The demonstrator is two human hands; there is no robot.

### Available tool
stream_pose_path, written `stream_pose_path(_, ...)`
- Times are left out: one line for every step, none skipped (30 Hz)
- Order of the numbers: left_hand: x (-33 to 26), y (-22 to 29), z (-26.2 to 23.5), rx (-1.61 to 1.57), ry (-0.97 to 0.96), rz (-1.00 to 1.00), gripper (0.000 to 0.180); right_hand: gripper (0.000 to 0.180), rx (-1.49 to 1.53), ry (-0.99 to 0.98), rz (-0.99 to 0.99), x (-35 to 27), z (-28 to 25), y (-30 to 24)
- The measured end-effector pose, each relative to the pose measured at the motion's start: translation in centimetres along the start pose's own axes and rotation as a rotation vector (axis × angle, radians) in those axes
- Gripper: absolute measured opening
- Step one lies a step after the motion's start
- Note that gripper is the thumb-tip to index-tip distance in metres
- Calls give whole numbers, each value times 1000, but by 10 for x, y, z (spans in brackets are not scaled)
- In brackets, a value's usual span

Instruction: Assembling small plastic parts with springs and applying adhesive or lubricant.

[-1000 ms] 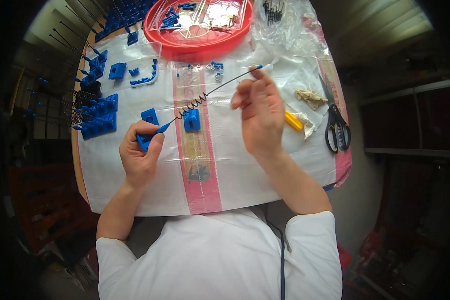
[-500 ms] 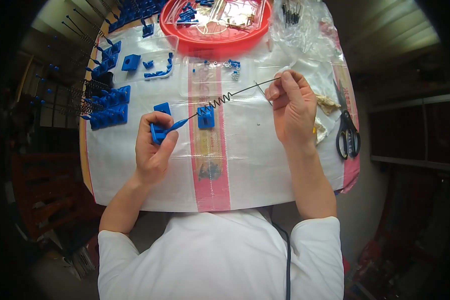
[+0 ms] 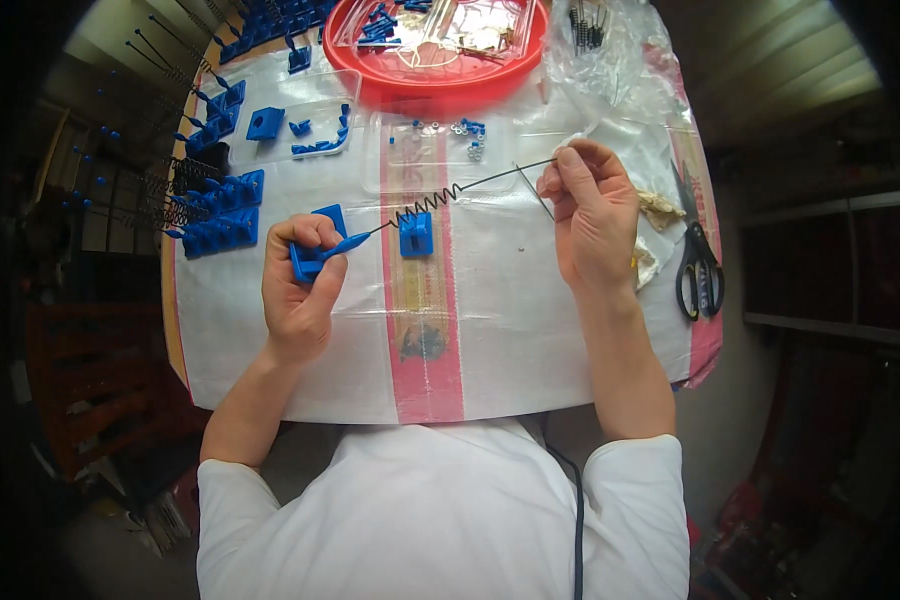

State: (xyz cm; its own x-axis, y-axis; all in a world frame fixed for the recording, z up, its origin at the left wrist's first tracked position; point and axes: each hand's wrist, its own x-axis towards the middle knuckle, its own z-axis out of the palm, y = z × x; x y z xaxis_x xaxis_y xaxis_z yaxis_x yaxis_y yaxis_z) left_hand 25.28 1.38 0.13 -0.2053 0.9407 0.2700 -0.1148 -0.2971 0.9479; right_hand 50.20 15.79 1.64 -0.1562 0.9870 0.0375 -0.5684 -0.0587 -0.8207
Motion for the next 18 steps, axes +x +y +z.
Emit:
stream_pose_path(0,-1,0,14,-5,13,30,14,-1,0,-4,0,0,0)
stream_pose_path(0,-2,0,24,-4,32,30,15,-1,-1,-11,0,0,-1)
stream_pose_path(0,-3,0,33,-3,51,29,16,-1,-1,-17,0,0,-1)
stream_pose_path(1,-4,1,43,-1,70,29,16,0,-3,-24,0,0,-2)
stream_pose_path(1,-4,1,50,-5,77,29,16,1,0,-28,0,1,-2)
stream_pose_path(1,-4,1,57,-9,84,29,16,1,2,-32,-1,1,-3)
stream_pose_path(1,-4,1,64,-14,90,29,16,2,5,-37,-1,2,-4)
stream_pose_path(1,-4,1,64,-9,89,29,16,4,14,-37,-2,3,-5)
stream_pose_path(0,-4,1,65,-3,88,29,16,7,23,-38,-3,5,-5)
stream_pose_path(0,-5,2,65,2,87,29,17,10,31,-39,-3,6,-6)
stream_pose_path(0,-5,2,64,-1,88,29,16,14,29,-45,-4,6,-6)
stream_pose_path(0,-5,2,63,-4,89,29,16,17,26,-52,-5,6,-7)
stream_pose_path(0,-4,3,61,-7,92,30,16,21,22,-60,-5,6,-8)
stream_pose_path(0,-4,3,55,-8,93,30,17,18,17,-58,-5,7,-9)
stream_pose_path(0,-4,3,49,-10,94,30,17,15,12,-57,-5,8,-11)
stream_pose_path(-1,-4,3,46,-9,96,31,18,16,5,-53,-5,10,-11)
stream_pose_path(-1,-3,2,11,13,66,30,18,34,-10,-28,-5,12,-11)
stream_pose_path(-2,-3,1,-24,35,37,29,18,51,-25,-2,-4,15,-11)
